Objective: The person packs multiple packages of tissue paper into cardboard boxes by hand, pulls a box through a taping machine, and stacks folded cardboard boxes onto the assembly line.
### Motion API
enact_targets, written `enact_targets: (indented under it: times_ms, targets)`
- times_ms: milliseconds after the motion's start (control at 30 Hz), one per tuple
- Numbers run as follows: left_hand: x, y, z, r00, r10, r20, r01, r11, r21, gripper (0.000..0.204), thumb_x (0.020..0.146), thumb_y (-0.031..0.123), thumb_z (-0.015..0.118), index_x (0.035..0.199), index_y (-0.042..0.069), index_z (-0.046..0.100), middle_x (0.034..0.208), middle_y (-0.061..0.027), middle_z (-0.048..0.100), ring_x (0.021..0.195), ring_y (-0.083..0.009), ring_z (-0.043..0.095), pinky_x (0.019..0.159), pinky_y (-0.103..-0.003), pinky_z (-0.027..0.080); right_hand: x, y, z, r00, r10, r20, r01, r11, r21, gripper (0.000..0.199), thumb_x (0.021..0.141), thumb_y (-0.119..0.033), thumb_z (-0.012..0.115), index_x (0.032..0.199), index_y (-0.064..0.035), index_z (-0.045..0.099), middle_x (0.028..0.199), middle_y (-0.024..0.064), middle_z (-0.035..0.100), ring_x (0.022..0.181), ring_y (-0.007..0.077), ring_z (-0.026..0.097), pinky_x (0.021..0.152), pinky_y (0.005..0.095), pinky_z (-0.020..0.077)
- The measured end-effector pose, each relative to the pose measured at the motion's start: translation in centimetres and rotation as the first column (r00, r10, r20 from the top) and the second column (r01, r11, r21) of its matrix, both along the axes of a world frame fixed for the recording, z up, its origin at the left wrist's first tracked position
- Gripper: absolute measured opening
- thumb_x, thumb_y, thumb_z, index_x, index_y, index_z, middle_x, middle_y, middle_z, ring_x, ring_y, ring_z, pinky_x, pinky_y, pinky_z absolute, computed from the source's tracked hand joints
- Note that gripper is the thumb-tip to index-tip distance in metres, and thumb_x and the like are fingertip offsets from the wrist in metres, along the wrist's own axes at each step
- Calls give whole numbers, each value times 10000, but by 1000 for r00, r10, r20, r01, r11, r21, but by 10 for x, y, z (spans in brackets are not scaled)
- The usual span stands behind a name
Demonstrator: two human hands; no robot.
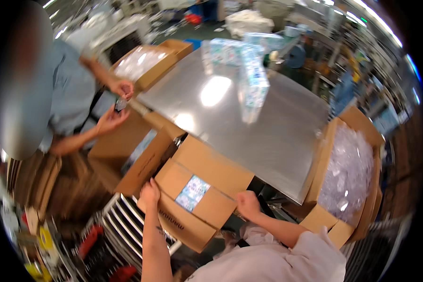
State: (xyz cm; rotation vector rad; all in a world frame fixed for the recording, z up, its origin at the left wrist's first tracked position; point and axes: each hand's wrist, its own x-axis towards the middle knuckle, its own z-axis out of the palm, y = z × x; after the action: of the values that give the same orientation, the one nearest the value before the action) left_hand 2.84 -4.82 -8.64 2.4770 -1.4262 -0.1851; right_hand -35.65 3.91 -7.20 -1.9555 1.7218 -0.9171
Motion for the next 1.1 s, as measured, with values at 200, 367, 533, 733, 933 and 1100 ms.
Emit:
enact_targets:
  times_ms: [200, 367, 533, 733, 933, 1100]
  targets:
    - [-6, 129, 9, 952, 305, -3, -305, 952, 15, 476, 920, 382, 384, 811, -21, 611, 860, -217, 633, 832, -372, 604, 742, -483, 457, 23, -50, -35, 770, -323, 551, 24, 877, 481, 355, 953, -283, 448, 1091, 27, 553, 1041, 96, 601, 988, 164, 535, 863, 327, 405]
    - [-31, 210, 10, 797, 583, -157, -547, 807, 221, 586, 932, 484, 319, 860, -31, 588, 844, -258, 609, 834, -423, 587, 736, -496, 458, 69, -138, 2, 399, -190, 897, -432, 824, 367, 385, 956, -291, 385, 1018, 25, 597, 1035, 118, 619, 988, 209, 560, 925, 329, 386]
    - [-27, 236, -24, 659, 491, -570, -693, 690, -208, 519, 936, 453, 339, 895, -2, 586, 851, -217, 620, 867, -387, 592, 735, -436, 446, 10, -18, 3, 650, 681, 336, -752, 642, 154, 330, 928, -176, 377, 1050, -14, 637, 1164, 141, 598, 1237, 301, 430, 1095, 467, 169]
    - [-26, 219, 18, 836, 469, -284, -473, 879, 60, 429, 926, 405, 410, 864, 10, 565, 750, -204, 632, 702, -401, 612, 665, -464, 487, 32, 20, -43, 930, 340, 138, -358, 924, 133, 418, 952, -177, 361, 1284, 75, 376, 1311, 257, 412, 1231, 353, 383, 1066, 460, 217]
    - [66, 241, 5, 873, 443, -203, -479, 856, -193, 446, 943, 351, 361, 779, -13, 559, 637, -240, 605, 582, -402, 608, 598, -523, 475, 119, 51, -64, 925, 228, 303, -348, 829, 438, 468, 998, -250, 318, 1299, 108, 325, 1316, 272, 393, 1196, 352, 406, 1021, 389, 309]
    - [214, 267, 37, 733, 626, 266, -566, 778, -273, 325, 800, 343, 583, 948, 59, 533, 973, -114, 521, 963, -272, 470, 846, -417, 369, 335, 72, -54, 806, 484, 339, -586, 734, 344, 456, 974, -226, 389, 1243, 124, 274, 1173, 344, 468, 1113, 417, 485, 946, 426, 387]
